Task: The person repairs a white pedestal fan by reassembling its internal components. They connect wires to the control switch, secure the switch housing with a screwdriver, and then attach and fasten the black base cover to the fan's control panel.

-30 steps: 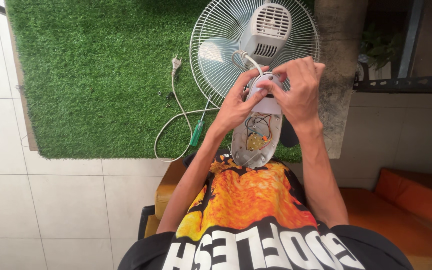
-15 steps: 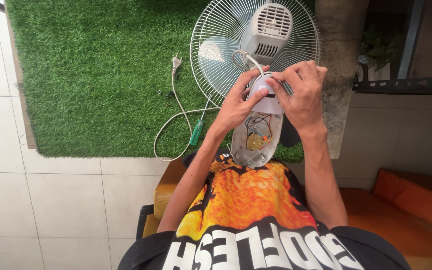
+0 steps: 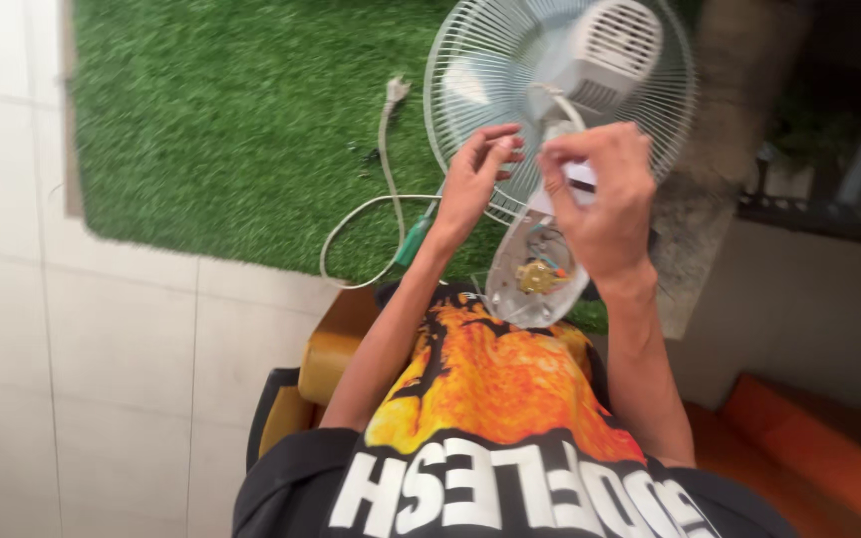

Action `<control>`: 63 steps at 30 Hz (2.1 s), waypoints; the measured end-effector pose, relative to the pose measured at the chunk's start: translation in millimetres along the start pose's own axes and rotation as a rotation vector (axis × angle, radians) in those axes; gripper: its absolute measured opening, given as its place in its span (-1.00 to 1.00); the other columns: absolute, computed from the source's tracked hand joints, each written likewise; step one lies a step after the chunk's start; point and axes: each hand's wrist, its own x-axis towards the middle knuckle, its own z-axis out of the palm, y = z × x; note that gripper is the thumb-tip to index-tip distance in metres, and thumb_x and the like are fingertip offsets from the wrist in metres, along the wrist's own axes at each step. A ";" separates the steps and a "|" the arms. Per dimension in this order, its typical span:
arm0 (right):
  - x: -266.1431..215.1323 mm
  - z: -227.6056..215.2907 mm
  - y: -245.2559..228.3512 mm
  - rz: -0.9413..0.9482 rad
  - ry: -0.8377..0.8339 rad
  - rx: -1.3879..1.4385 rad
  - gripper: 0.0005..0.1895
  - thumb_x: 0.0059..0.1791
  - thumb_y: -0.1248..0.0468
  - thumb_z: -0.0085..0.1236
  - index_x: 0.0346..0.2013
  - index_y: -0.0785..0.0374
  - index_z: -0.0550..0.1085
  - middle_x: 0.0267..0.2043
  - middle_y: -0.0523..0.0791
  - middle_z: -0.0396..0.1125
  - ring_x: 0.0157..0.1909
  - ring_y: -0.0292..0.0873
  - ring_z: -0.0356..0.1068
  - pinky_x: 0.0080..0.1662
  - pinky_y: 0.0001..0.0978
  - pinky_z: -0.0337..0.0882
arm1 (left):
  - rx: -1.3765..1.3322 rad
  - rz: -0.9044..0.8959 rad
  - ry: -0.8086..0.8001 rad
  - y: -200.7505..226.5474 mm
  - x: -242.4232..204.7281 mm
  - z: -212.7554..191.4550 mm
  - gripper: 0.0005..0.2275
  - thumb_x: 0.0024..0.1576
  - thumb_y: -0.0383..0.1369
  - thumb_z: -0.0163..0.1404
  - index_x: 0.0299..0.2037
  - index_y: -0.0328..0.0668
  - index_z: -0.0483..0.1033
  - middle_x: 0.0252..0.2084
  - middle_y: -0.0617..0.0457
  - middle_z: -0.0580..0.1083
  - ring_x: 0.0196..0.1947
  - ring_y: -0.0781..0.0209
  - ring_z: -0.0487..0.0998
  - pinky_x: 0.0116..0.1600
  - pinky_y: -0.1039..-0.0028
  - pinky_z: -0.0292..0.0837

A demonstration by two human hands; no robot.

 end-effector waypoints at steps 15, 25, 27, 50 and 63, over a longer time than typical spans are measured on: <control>-1.7 78.2 -36.5 -0.189 -0.467 0.016 -0.84 -0.03 0.33 0.32 -0.22 0.23 0.49 -0.28 -0.09 0.31 -0.14 -0.01 0.35 -0.04 -0.16 0.35 | 0.851 0.098 0.772 -96.1 -10.5 -204.5 -0.79 0.16 -0.55 -0.04 -0.01 -0.29 0.44 -0.09 -0.14 0.38 -0.17 0.05 0.51 -0.04 0.26 0.47; -8.9 82.0 -29.7 -0.191 -0.450 0.012 -0.83 -0.04 0.33 0.31 -0.20 0.24 0.49 -0.26 -0.08 0.33 -0.14 0.00 0.35 -0.04 -0.15 0.35 | 0.956 0.005 0.760 -87.6 -9.5 -194.0 -0.92 0.17 -0.49 0.09 -0.18 -0.29 0.48 -0.13 -0.09 0.38 -0.20 0.08 0.51 -0.09 0.27 0.49; -9.5 80.8 -29.0 -0.179 -0.437 0.009 -0.83 -0.04 0.33 0.31 -0.20 0.23 0.49 -0.27 -0.08 0.32 -0.15 0.00 0.35 -0.04 -0.15 0.35 | 0.980 0.017 0.755 -93.4 -9.2 -199.7 -0.94 0.18 -0.50 0.09 -0.20 -0.29 0.49 -0.15 -0.09 0.41 -0.20 0.07 0.52 -0.09 0.27 0.48; -40.0 1.6 -21.0 0.180 0.132 0.161 -0.76 0.02 0.43 0.38 -0.03 0.29 0.58 -0.25 -0.09 0.43 -0.30 -0.22 0.41 -0.22 -0.40 0.43 | 0.003 0.028 -0.282 119.4 -60.4 26.7 -0.91 0.24 -0.44 0.12 -0.19 -0.33 0.58 -0.30 0.10 0.58 -0.30 0.44 0.53 -0.14 0.60 0.48; -71.8 -27.4 16.6 0.269 0.183 0.028 -0.83 0.02 0.44 0.40 -0.11 0.32 0.60 -0.22 -0.06 0.48 -0.27 -0.19 0.43 -0.21 -0.41 0.43 | 0.581 0.337 -0.058 103.7 -60.6 43.8 -0.52 0.13 -0.26 0.27 0.20 -0.20 0.39 -0.03 -0.03 0.40 -0.11 0.27 0.40 -0.14 0.49 0.40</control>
